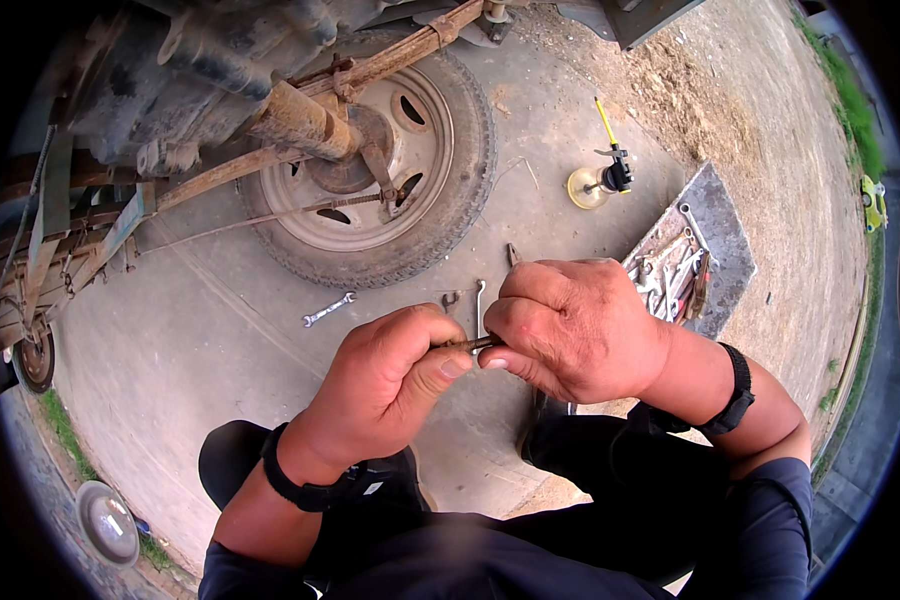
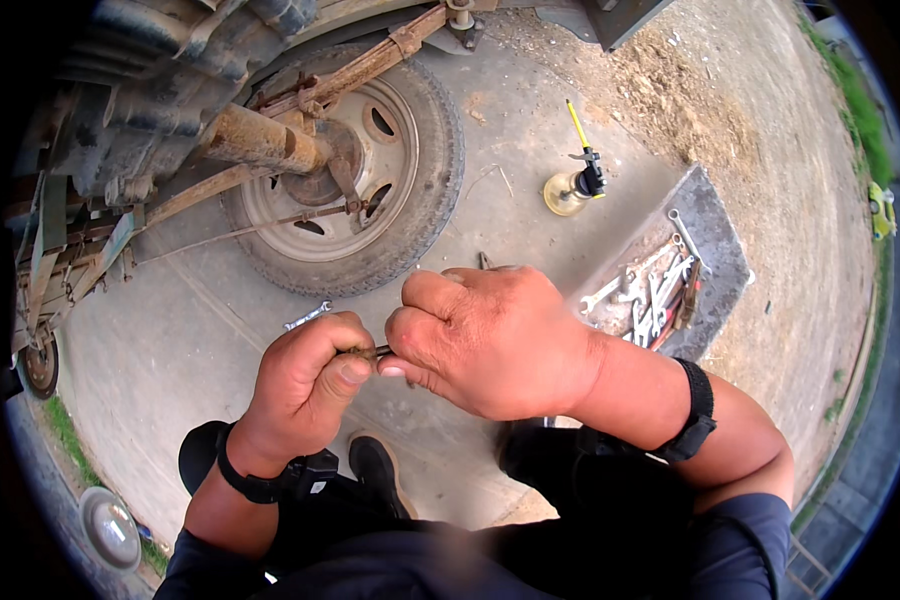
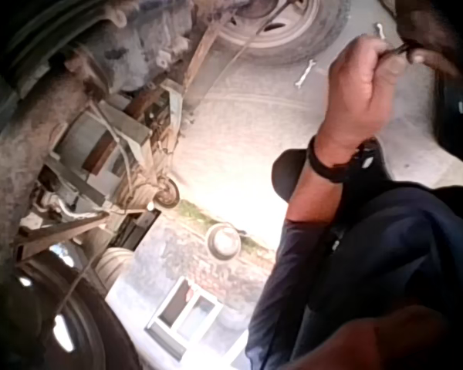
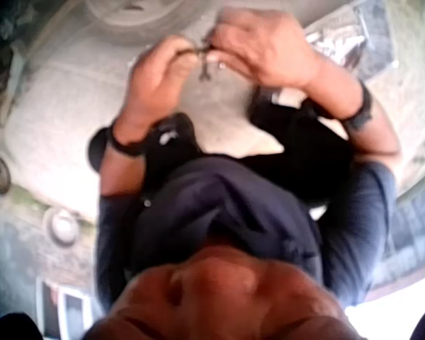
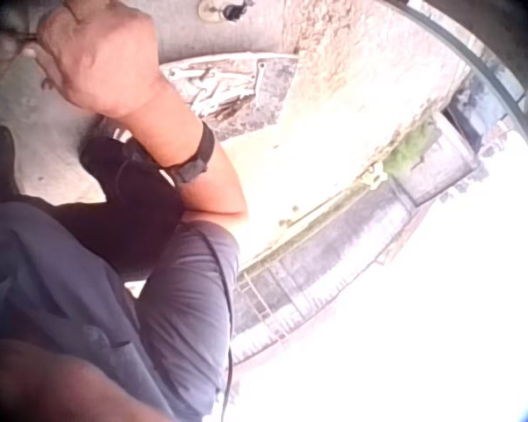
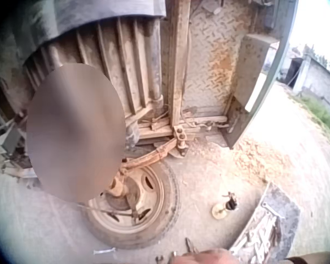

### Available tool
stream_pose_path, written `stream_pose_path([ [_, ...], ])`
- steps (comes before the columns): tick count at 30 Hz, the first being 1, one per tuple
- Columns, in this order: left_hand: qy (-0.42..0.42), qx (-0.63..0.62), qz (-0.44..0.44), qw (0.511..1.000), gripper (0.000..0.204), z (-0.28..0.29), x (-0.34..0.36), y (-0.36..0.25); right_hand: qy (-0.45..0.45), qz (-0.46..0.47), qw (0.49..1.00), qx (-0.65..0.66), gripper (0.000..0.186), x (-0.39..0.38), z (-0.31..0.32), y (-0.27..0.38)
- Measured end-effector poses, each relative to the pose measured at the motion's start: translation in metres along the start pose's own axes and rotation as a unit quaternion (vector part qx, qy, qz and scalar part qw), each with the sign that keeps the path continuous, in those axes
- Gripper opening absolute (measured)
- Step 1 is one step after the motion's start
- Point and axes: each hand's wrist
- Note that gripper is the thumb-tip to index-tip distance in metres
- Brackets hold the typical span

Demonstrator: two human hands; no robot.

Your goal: The person works under a vehicle, using a wrench to loosen and remove a bolt from the wheel hub area. They then apply lubricant from a spray bottle to the bolt and reinsert it by hand.

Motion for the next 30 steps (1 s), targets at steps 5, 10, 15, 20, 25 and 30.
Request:
stream_pose_path([
  [5,-0.005,0.010,-0.022,1.000,0.016,-0.006,0.001,0.001,0.033,-0.015,0.998,0.047,0.021,-0.003,0.000,-0.001],
  [10,-0.041,0.120,-0.091,0.988,0.017,-0.006,0.004,0.004,0.092,-0.338,0.784,0.513,0.037,0.000,-0.006,0.003],
  [15,-0.044,0.082,-0.063,0.994,0.017,-0.003,0.004,0.007,0.041,-0.233,0.916,0.324,0.028,0.001,-0.003,0.003],
  [20,-0.022,0.020,-0.042,0.999,0.017,-0.002,0.004,0.005,0.027,-0.002,0.999,-0.028,0.025,0.002,0.003,-0.002],
  [25,-0.020,0.040,-0.054,0.998,0.018,-0.004,0.004,0.006,0.030,-0.063,0.990,0.121,0.022,-0.002,-0.004,-0.004],
  [30,-0.046,0.111,-0.092,0.988,0.018,-0.003,0.004,0.008,0.067,-0.376,0.730,0.566,0.035,0.005,-0.010,0.007],
])
Point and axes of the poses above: each hand's wrist, its own x-axis towards the middle knuckle, its own z-axis out of the back of the hand, y = z × x, and after that the axes turned 3 degrees about x, right-handed
